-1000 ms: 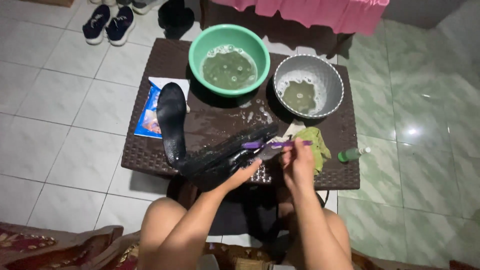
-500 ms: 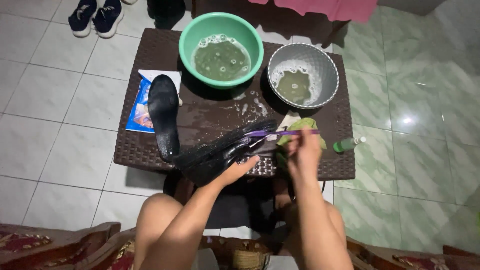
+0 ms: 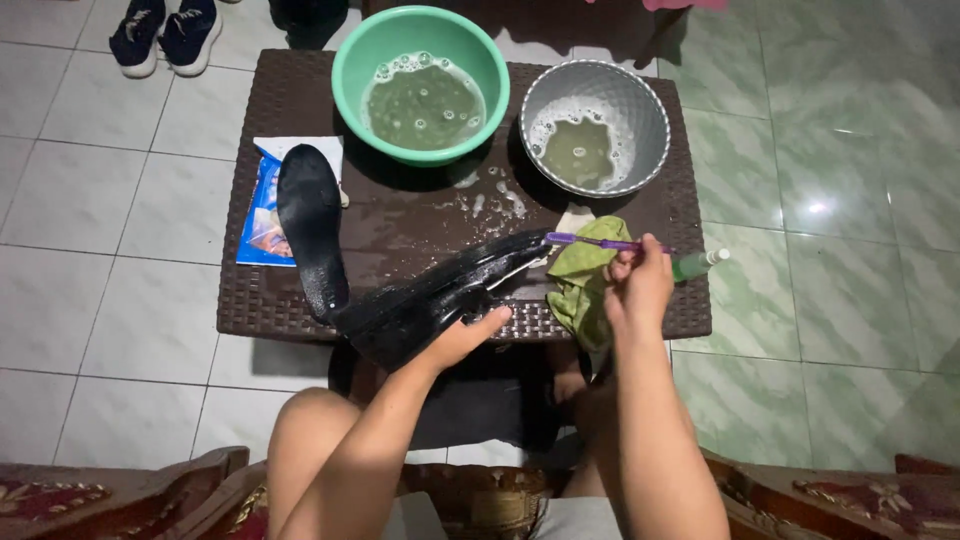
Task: The person scrubs a black and white slip-on shoe with a purple brush, repeatedly dipping the brush into a green basin of soapy water. They clean the sole, sides, and interior of the shoe while sitting on the floor.
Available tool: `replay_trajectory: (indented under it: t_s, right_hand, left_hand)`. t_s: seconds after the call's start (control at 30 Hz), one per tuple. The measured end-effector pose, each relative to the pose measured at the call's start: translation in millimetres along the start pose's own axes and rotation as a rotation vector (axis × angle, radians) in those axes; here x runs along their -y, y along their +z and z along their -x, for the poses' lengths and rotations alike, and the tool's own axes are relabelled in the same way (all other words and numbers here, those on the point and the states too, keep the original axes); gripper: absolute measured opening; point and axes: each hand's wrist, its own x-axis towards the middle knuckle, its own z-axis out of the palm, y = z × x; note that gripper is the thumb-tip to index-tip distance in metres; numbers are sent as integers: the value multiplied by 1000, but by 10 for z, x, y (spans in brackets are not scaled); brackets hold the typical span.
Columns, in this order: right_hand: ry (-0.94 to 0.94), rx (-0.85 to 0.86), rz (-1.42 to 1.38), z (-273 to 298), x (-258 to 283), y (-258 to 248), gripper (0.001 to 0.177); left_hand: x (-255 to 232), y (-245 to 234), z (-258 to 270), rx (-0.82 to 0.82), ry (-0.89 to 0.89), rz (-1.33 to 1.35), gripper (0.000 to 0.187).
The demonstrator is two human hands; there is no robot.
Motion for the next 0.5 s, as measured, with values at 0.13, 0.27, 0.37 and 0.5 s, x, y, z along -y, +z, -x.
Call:
replay_trajectory:
  t_s: [0.13,0.27,0.37,0.5]
  right_hand:
    - [83,20,11,516,-94,276,19]
    - [131,99,12,637,-166,338,19]
    - [78,60,-11,242,-60,135,18]
    - [119,88,2,390,-78,254,20]
  left_hand:
    - [-80,-81,-30,-23,31,71,43]
    - [177,-18,-21,-16,45,157,40]
    - [281,-25,-71,-45,87,171,42]
    - [1061,25,113,-128,51,201,36]
